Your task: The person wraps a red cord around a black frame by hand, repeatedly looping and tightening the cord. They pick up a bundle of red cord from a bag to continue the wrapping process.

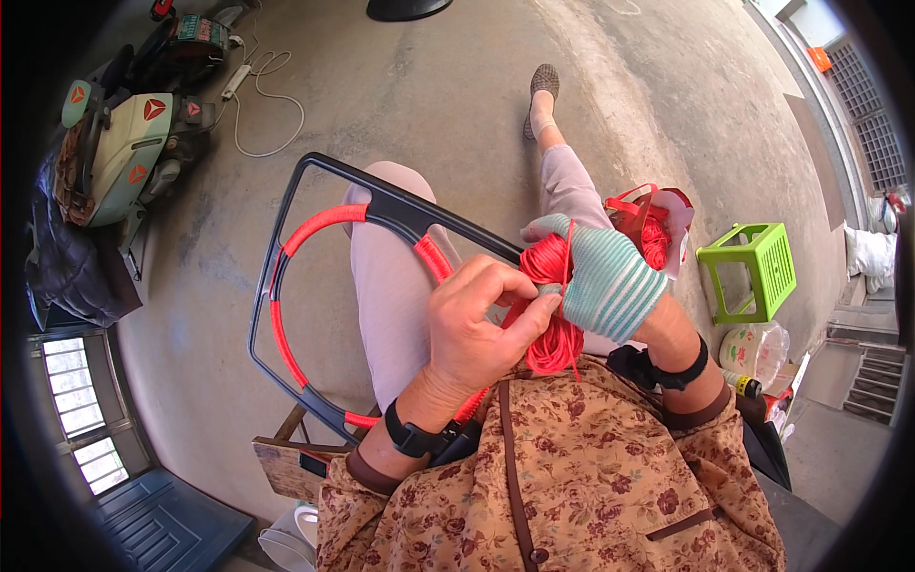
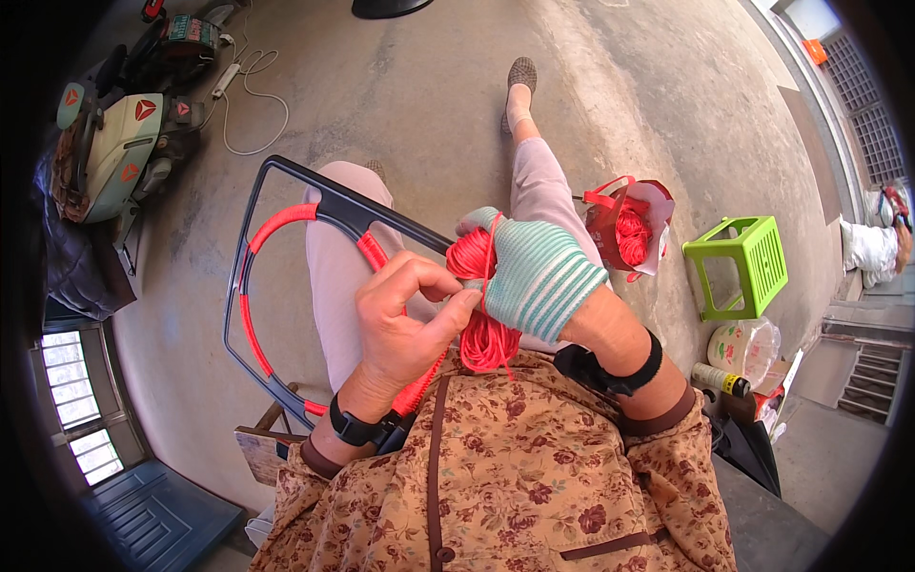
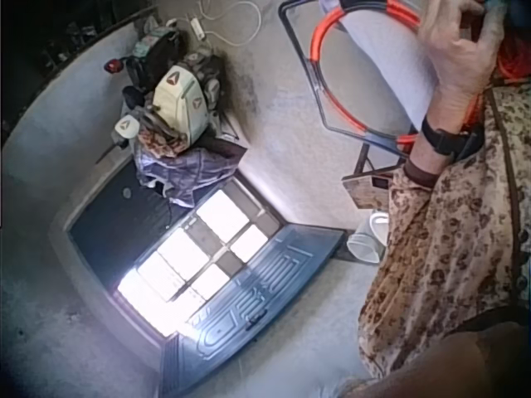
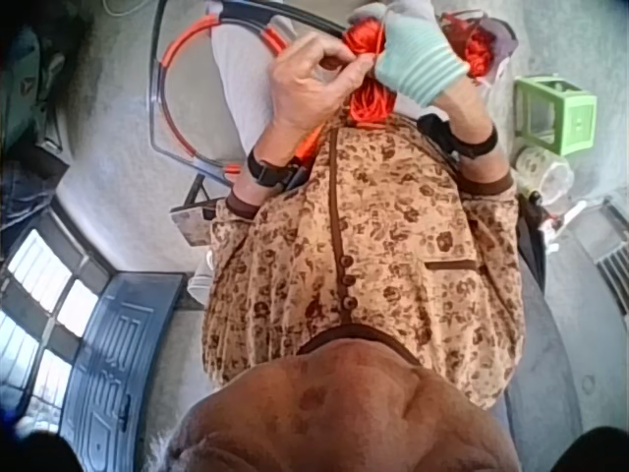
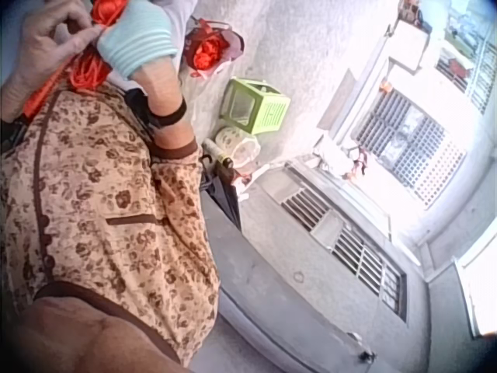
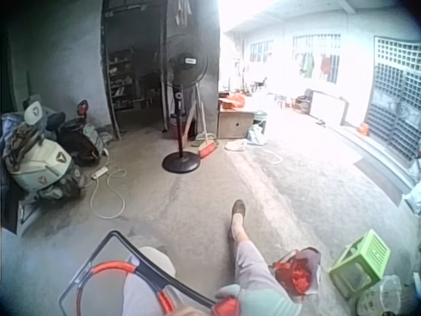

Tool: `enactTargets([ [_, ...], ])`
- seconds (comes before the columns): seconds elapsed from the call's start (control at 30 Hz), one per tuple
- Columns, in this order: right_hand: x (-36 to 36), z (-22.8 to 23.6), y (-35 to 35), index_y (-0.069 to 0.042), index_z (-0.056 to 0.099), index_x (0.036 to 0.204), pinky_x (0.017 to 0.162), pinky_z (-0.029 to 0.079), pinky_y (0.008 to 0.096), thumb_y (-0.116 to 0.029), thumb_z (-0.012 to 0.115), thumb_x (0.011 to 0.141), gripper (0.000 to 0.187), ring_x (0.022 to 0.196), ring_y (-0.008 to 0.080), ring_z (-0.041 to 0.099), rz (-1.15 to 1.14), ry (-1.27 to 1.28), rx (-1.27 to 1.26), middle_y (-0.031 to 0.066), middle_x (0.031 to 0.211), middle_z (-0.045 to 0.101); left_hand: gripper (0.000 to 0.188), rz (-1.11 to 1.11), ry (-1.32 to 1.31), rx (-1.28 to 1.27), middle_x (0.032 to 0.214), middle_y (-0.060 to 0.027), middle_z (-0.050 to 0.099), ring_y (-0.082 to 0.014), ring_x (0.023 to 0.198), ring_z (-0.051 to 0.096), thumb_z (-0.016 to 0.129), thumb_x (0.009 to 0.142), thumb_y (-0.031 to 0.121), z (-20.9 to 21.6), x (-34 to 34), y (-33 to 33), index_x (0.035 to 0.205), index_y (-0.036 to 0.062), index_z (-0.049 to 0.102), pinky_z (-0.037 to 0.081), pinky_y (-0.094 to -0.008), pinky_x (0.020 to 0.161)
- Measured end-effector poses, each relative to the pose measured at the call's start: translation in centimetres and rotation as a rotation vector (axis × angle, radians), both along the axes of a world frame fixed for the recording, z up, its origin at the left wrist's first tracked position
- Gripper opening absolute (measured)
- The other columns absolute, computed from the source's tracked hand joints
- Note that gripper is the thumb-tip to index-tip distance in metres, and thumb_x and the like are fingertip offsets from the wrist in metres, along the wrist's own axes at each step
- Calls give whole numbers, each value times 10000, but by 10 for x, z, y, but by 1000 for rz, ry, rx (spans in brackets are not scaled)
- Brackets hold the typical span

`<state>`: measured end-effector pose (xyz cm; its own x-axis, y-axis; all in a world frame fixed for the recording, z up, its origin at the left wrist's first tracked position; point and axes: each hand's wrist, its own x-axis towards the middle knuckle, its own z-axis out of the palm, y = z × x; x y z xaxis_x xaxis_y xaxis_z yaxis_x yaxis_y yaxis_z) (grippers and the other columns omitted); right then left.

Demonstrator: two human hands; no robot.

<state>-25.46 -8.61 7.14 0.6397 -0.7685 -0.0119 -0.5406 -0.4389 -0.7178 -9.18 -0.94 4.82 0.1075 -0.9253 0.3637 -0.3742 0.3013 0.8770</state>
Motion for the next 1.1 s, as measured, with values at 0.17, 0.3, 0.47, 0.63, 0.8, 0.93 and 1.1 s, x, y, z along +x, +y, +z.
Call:
enactTargets([
  [0.17,2,3,1,-51,591,1104,636,511,395,-285,693,747,439,709,351,657,18,192,-113,175,733,655,167,-11,38,34,714,-34,586,-119,598,574,783,731,60,-4,0,0,746,45,618,475,-249,543],
  [0.3,10,10,7,-58,579,1159,742,522,389,-165,693,725,460,847,346,652,-6,291,-6,187,892,652,146,-8,99,75,709,-32,586,-105,578,566,778,736,58,-3,-3,1,762,43,635,476,-248,536],
  [0.47,4,0,5,-67,555,1180,699,520,403,-224,689,743,484,812,359,653,20,304,-17,184,856,652,122,-95,98,122,674,-21,569,-90,532,532,768,741,45,-6,-1,2,781,37,653,435,-237,496],
  [0.63,5,0,6,-40,543,1159,652,516,409,-228,681,756,466,759,362,656,41,289,-54,183,799,651,115,-98,117,169,644,-13,545,-71,522,505,761,745,35,-7,-2,2,791,28,655,402,-231,483],
  [0.8,5,-3,7,-17,536,1131,619,513,415,-228,674,761,447,720,366,656,47,214,-88,182,747,651,93,-104,233,249,650,2,559,-34,539,491,738,766,18,-6,-4,3,790,15,648,386,-209,485],
  [0.93,5,-1,8,-27,536,1089,626,511,427,-246,691,756,428,728,377,651,33,200,-68,189,743,644,55,-127,275,306,707,19,587,-27,601,513,686,793,-18,-7,-2,5,799,13,640,407,-194,544],
  [1.1,5,6,8,-40,535,1068,636,507,438,-254,714,749,424,740,388,646,41,197,-29,198,751,638,46,-108,367,339,740,18,605,-24,635,530,666,811,-16,-10,-2,7,807,9,628,426,-188,569],
])
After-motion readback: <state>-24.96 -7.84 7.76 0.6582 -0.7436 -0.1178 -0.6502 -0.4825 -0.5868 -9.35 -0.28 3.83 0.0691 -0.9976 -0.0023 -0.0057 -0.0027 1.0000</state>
